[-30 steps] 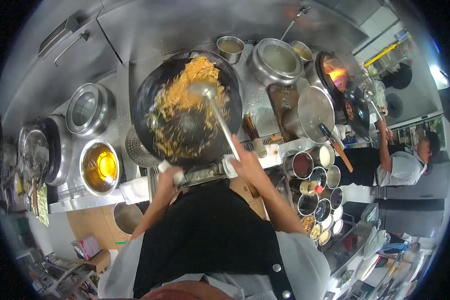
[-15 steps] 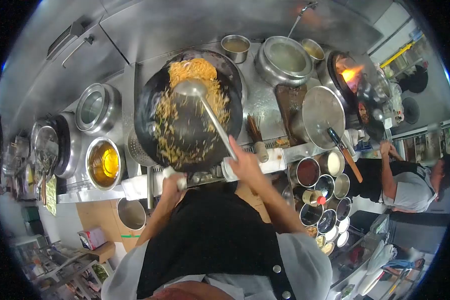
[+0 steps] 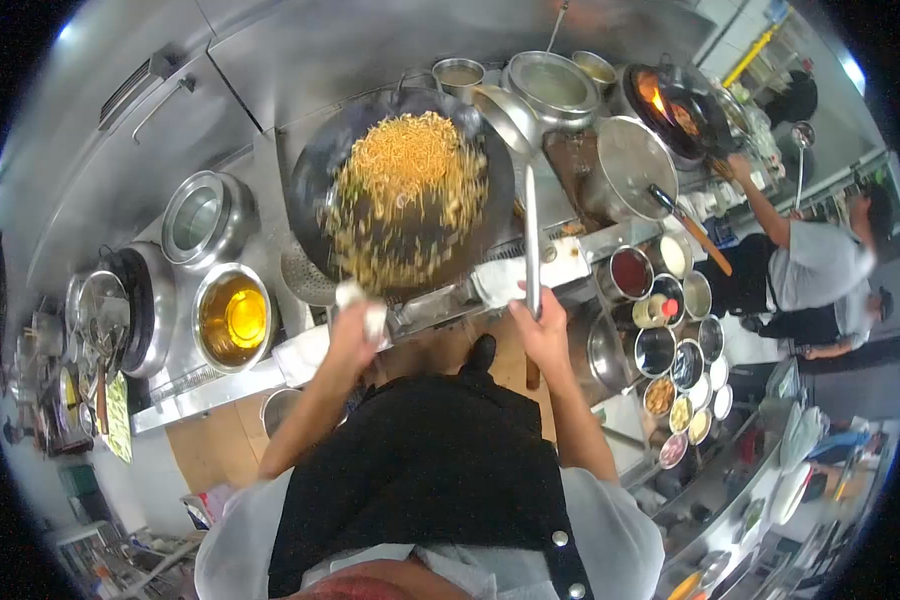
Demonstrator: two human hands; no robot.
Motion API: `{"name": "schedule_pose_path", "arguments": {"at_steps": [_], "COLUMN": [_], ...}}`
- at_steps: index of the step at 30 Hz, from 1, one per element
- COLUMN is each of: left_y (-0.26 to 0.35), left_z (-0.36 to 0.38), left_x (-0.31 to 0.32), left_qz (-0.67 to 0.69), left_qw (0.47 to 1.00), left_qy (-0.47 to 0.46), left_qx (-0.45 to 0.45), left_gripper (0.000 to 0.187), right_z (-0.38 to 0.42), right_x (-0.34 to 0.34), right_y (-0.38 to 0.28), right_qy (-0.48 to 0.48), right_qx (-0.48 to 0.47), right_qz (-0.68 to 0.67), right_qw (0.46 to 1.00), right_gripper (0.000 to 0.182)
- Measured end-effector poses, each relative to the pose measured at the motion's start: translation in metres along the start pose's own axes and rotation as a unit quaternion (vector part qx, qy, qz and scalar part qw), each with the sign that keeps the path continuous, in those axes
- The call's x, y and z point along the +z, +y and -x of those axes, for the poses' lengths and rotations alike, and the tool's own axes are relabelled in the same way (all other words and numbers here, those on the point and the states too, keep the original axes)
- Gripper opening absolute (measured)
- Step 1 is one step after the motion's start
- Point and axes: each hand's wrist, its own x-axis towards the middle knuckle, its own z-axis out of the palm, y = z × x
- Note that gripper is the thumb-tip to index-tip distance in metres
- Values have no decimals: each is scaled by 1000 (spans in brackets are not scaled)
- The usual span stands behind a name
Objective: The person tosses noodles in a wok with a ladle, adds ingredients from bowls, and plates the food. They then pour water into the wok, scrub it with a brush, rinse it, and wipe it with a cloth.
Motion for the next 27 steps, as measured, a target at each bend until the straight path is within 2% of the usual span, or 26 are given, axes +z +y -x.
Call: {"name": "schedule_pose_path", "arguments": {"at_steps": [1, 4, 6, 7, 9, 11, 13, 16, 17, 18, 19, 21, 24, 27], "left_y": [-14, 15, 34, 46, 51, 58, 54, 26, -9, -19, -43, -51, -31, -70], "left_z": [25, 90, 94, 91, 96, 84, 32, 58, 59, 96, 106, 130, 141, 200], "left_x": [-35, -56, -68, -59, -39, 6, 40, 30, -10, -39, -72, -91, -56, -81], "left_qz": [-50, -34, -269, -65, -68, -52, -117, -153, -117, -102, -83, -114, -125, -205], "left_qw": [998, 998, 956, 992, 991, 994, 982, 977, 979, 982, 984, 976, 955, 961], "left_qy": [-34, 29, -79, -70, -68, -28, -86, -106, -108, -93, -131, -130, -170, -143], "left_qx": [-6, -45, 83, -83, -92, -95, -118, -106, -123, -125, -82, -133, -207, -114], "left_gripper": [9, 8, 4, 3, 6, 7, 8, 11, 13, 12, 10, 8, 5, 12], "right_z": [32, 112, 154, 172, 197, 214, 224, 256, 273, 296, 310, 347, 355, 394], "right_x": [4, 23, 30, 33, 43, 47, 47, 41, 39, 38, 34, 29, 21, 21], "right_y": [-9, -19, -26, -33, -51, -69, -84, -103, -107, -109, -111, -115, -93, -88], "right_qy": [7, 38, 56, 59, 69, 76, 92, 117, 122, 139, 132, 100, 93, 161], "right_qx": [33, 89, 107, 110, 104, 91, 93, 97, 108, 133, 140, 169, 160, 160], "right_qz": [-11, -59, -50, -68, -107, -99, -105, -50, -30, -29, -23, -5, -39, 4], "right_qw": [999, 994, 991, 990, 986, 988, 986, 987, 986, 981, 981, 981, 982, 974], "right_gripper": [35, 34, 36, 36, 36, 38, 40, 39, 39, 38, 38, 38, 54, 61]}}
